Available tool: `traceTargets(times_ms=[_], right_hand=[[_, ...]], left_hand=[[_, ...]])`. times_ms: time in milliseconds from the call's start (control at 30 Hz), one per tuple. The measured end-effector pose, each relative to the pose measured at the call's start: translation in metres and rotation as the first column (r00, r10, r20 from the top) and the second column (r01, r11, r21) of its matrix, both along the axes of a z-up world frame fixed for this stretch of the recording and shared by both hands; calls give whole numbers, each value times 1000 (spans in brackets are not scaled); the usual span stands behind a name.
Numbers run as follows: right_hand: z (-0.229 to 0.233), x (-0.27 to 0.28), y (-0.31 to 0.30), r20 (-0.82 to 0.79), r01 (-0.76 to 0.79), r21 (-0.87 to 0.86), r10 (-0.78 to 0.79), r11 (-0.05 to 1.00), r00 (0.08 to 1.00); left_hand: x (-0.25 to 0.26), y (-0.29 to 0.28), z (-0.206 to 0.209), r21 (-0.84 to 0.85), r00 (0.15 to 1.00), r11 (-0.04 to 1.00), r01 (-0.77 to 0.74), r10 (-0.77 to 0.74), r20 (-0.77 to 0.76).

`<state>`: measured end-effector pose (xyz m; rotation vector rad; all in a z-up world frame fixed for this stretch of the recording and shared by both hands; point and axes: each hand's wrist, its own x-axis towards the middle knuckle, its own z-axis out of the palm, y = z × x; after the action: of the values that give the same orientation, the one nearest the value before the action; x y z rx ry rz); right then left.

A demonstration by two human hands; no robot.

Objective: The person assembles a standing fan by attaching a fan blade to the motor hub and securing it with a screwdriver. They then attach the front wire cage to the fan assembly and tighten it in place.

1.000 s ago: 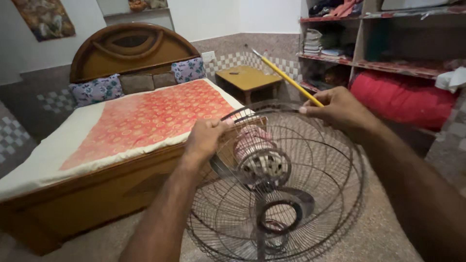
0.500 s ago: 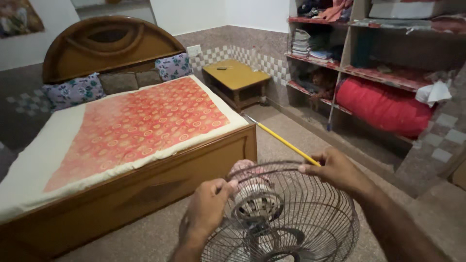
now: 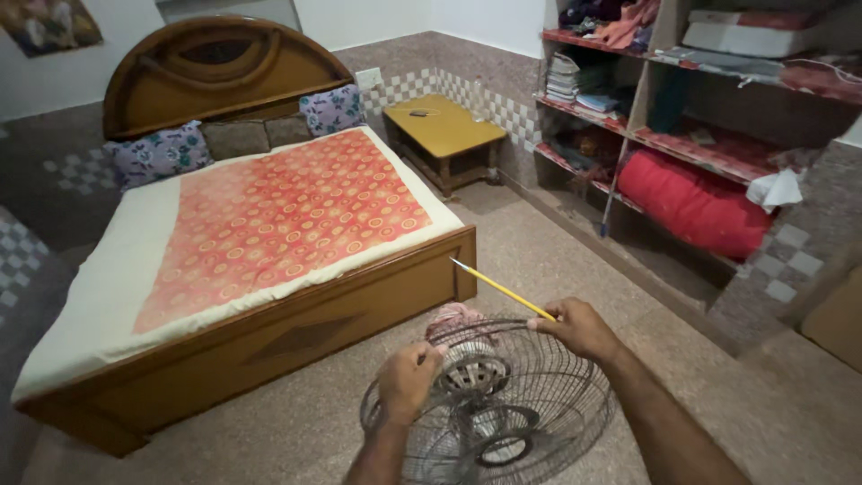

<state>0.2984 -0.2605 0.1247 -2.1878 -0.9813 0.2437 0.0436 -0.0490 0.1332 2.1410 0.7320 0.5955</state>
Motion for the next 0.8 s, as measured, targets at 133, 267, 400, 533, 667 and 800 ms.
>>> traceTargets(times_ms=[133, 267, 400, 533, 667, 800], right_hand=[[-13, 11, -14, -30, -21, 48, 22, 999, 999], [-25, 22, -20, -20, -34, 22, 34, 999, 999], [-32, 23, -17, -169, 40, 35, -33, 999, 985], [-36, 3, -15, -290, 124, 47, -105, 991, 951], [-26, -20, -9, -274, 243, 14, -230, 970, 934], [-14, -39, -9, -269, 329, -16, -321, 944, 908]], left_hand=[[-1, -10, -5, 58, 995, 994, 91, -93, 33], [0, -10, -11, 53, 995, 994, 99, -99, -5], [2, 3, -12, -29, 976, 979, 202, -199, 86], [-10, 16, -18, -82, 948, 949, 305, -294, 121], [-15, 28, -13, -72, 947, 947, 312, -305, 100], [-20, 38, -8, -159, 933, 920, 357, -345, 101]])
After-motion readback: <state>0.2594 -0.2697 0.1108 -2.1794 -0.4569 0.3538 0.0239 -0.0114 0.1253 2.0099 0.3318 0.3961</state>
